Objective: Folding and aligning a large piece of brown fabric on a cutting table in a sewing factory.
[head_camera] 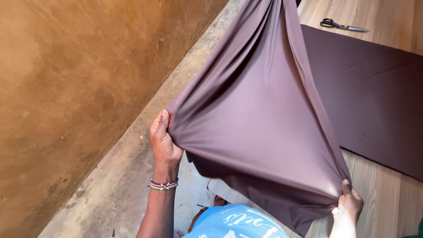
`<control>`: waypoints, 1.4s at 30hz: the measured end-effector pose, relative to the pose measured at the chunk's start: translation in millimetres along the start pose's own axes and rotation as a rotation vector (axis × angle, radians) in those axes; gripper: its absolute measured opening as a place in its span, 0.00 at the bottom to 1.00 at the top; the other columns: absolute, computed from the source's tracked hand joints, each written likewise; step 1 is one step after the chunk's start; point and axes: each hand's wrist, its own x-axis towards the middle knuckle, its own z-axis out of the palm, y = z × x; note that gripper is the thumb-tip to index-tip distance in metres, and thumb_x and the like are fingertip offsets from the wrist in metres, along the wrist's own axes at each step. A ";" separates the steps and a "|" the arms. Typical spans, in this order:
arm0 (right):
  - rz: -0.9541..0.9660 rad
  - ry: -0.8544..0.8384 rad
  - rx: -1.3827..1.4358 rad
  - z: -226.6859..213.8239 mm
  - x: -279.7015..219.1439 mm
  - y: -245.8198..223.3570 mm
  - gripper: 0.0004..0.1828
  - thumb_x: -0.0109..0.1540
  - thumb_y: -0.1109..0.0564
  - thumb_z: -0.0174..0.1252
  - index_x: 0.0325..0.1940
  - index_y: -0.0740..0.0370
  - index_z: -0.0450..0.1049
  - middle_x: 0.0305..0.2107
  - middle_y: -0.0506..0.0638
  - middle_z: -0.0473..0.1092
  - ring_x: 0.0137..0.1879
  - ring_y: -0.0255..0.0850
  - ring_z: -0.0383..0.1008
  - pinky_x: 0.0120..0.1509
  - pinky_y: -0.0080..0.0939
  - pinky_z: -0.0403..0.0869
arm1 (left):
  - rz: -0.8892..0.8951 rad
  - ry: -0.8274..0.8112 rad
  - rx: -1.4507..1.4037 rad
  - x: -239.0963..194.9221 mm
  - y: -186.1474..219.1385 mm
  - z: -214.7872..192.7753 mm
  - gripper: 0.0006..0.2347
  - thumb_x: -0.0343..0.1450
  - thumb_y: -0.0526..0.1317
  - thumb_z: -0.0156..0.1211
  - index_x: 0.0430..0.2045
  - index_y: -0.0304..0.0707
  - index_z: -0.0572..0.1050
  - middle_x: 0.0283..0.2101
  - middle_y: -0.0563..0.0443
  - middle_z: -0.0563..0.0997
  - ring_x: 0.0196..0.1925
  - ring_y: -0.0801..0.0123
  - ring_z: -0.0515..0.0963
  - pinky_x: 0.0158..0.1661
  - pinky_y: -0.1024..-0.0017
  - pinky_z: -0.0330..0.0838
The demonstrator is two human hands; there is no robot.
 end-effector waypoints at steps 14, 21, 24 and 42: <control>-0.080 -0.252 -0.436 -9.2 -14.5 12.9 0.20 0.65 0.46 0.66 0.35 0.67 0.79 0.20 0.54 0.69 0.26 0.41 0.64 0.27 0.42 0.58 | 0.061 0.115 -0.051 46.7 9.7 -17.6 0.07 0.74 0.39 0.62 0.27 0.40 0.76 0.31 0.55 0.81 0.34 0.73 0.79 0.42 0.69 0.80; -0.034 -0.430 -0.527 -1.2 -81.2 -2.7 0.24 0.65 0.51 0.56 0.59 0.69 0.77 0.51 0.57 0.80 0.57 0.44 0.76 0.67 0.40 0.66 | 0.033 0.273 0.014 47.4 -17.5 -24.2 0.06 0.76 0.39 0.61 0.28 0.41 0.76 0.31 0.59 0.78 0.37 0.77 0.78 0.46 0.72 0.81; -0.077 -0.413 -0.567 8.9 -103.9 16.9 0.24 0.65 0.41 0.58 0.38 0.66 0.79 0.27 0.52 0.71 0.37 0.41 0.66 0.46 0.39 0.66 | 0.006 0.223 -0.036 53.1 -40.8 -34.0 0.07 0.77 0.37 0.59 0.26 0.42 0.76 0.30 0.58 0.78 0.36 0.76 0.78 0.46 0.72 0.80; -0.436 -0.682 -0.018 48.0 -131.5 -39.9 0.21 0.67 0.46 0.55 0.44 0.69 0.80 0.37 0.51 0.78 0.46 0.37 0.74 0.53 0.38 0.72 | -0.182 0.272 0.058 4.1 -122.8 -21.4 0.05 0.74 0.37 0.61 0.36 0.35 0.81 0.37 0.48 0.85 0.39 0.70 0.82 0.46 0.67 0.81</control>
